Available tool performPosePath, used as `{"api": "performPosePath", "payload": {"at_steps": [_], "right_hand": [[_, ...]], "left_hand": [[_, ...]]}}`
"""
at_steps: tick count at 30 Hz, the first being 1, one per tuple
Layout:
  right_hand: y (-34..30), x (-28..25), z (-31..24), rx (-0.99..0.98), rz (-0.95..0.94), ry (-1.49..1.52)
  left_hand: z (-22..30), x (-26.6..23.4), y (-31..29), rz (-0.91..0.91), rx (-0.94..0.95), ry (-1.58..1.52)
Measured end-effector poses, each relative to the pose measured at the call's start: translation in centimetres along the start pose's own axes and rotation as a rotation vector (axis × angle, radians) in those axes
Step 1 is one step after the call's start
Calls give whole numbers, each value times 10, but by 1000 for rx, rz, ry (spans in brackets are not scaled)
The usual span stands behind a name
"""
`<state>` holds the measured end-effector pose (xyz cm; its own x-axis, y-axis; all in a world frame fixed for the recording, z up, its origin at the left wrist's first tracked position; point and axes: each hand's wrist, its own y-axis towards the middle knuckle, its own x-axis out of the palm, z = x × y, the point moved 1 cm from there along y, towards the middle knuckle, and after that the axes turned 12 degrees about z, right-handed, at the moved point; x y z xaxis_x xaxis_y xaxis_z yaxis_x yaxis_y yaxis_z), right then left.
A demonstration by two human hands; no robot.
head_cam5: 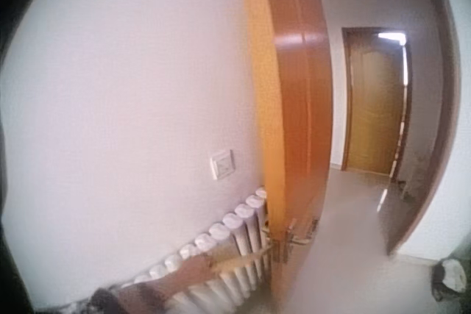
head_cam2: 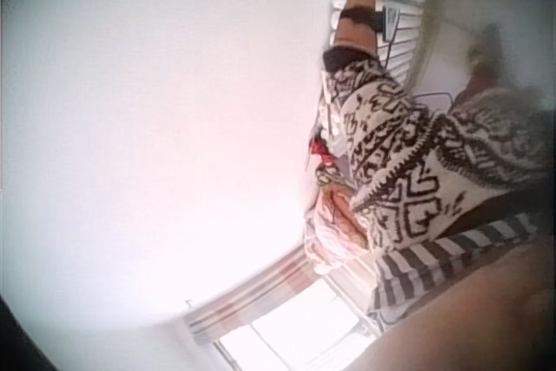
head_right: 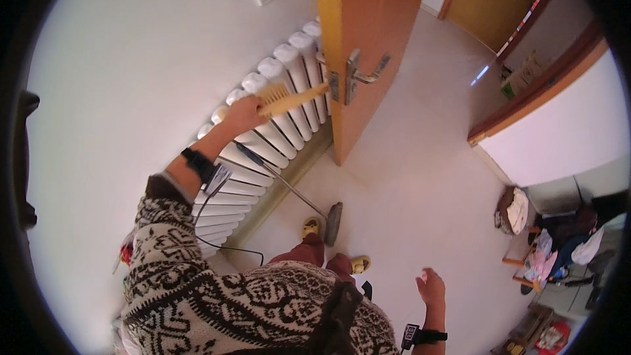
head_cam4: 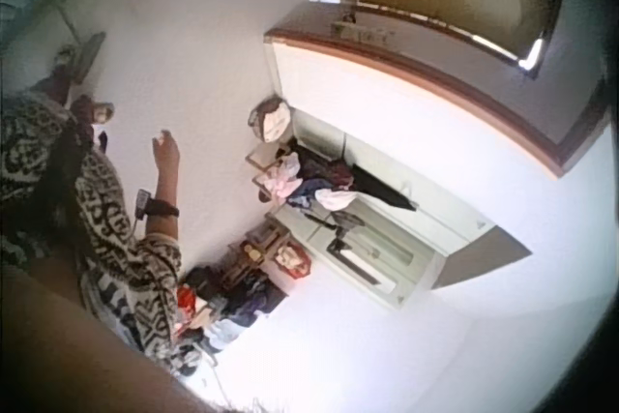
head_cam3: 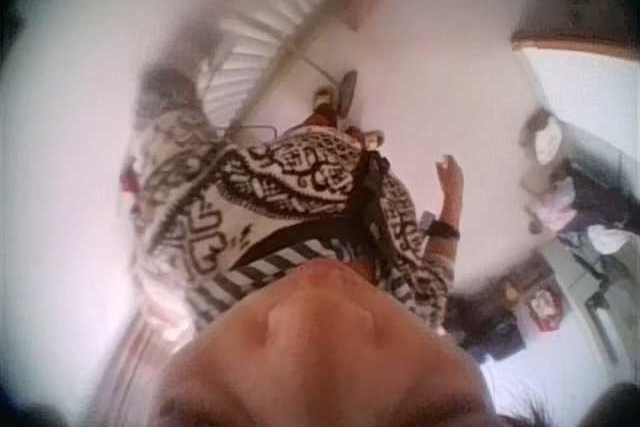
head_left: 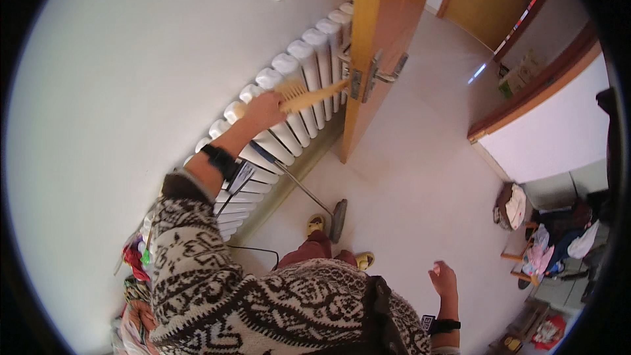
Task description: The person brushes a striped bedsheet with a hand brush, then uses a long-handled broom to sweep the floor around the bed, radiator, and window area. The person also briefly handles a power adapter and cable on a nearby chair.
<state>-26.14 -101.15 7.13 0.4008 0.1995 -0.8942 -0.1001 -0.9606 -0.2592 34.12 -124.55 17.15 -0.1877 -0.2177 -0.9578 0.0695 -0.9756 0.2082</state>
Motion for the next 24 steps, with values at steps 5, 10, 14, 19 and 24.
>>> {"api": "performPosePath", "payload": {"at_steps": [5, 10, 14, 19, 24], "right_hand": [[70, -36, -155, -696, 383, 134], [93, -23, -327, -1309, 410, 136], [102, -9, -405, -1539, 393, 33], [142, -5, -461, -1520, 312, -112], [166, -43, -508, -1573, 564, -10]], "left_hand": [[1, -31, -94, -543, -460, -756], [-1, -45, -161, -834, -627, -1230], [-20, -66, -178, -772, -491, -1240], [-38, -90, -158, -273, -9, -474], [-42, -80, -120, 223, 123, -274]]}}
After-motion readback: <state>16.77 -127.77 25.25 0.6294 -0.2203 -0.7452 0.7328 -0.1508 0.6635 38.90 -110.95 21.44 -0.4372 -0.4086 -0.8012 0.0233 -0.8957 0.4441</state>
